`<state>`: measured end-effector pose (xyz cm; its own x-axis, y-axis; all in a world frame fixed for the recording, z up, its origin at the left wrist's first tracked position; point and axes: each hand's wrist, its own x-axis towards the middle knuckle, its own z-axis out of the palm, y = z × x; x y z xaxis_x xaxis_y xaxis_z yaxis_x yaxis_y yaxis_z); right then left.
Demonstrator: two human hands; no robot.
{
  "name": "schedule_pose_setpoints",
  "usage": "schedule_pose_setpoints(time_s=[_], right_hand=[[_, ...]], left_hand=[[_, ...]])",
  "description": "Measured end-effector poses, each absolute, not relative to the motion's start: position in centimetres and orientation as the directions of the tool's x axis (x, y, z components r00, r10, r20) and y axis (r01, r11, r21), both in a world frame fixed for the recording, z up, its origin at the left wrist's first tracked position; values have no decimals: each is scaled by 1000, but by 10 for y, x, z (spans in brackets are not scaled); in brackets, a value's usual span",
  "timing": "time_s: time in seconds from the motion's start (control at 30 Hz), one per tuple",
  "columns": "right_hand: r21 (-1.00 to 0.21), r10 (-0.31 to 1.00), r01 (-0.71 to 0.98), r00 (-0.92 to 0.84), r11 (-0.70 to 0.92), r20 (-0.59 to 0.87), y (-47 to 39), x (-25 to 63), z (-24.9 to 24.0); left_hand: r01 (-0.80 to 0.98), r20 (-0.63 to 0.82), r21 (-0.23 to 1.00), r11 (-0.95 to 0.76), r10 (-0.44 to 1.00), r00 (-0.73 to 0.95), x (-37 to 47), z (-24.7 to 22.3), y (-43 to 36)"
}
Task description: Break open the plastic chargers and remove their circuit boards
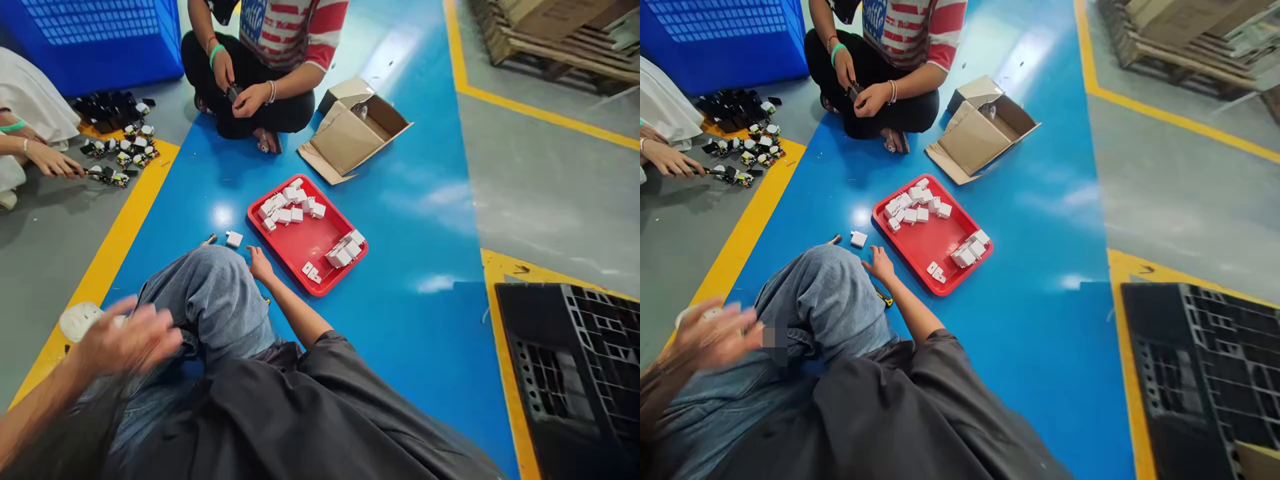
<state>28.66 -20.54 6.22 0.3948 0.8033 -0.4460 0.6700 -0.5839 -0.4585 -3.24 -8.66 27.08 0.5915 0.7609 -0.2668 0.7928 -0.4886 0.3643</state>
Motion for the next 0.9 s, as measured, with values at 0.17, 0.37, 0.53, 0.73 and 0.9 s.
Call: schedule_pose_setpoints(time_s=[0.17,0.37,0.53,0.73,0.9], right_hand=[[-504,785,602,456,-619,-419,-171,293,33],[-621,895,645,286,-445,-343,-135,304,25],[-529,891,739,217,-417,-400,-186,272,31],[-357,774,825,145,-438,-617,-216,237,36],[-426,769,707,263,-565,-583,-234,259,41]], left_hand=[[490,82,297,-820,533,842,-4,230,-28],[478,-175,358,-802,446,878,88,136,12],[562,-342,388,-730,452,824,152,83,10],[644,-411,363,-673,504,759,182,49,18],[715,-295,431,-550,663,688,119,39,48]])
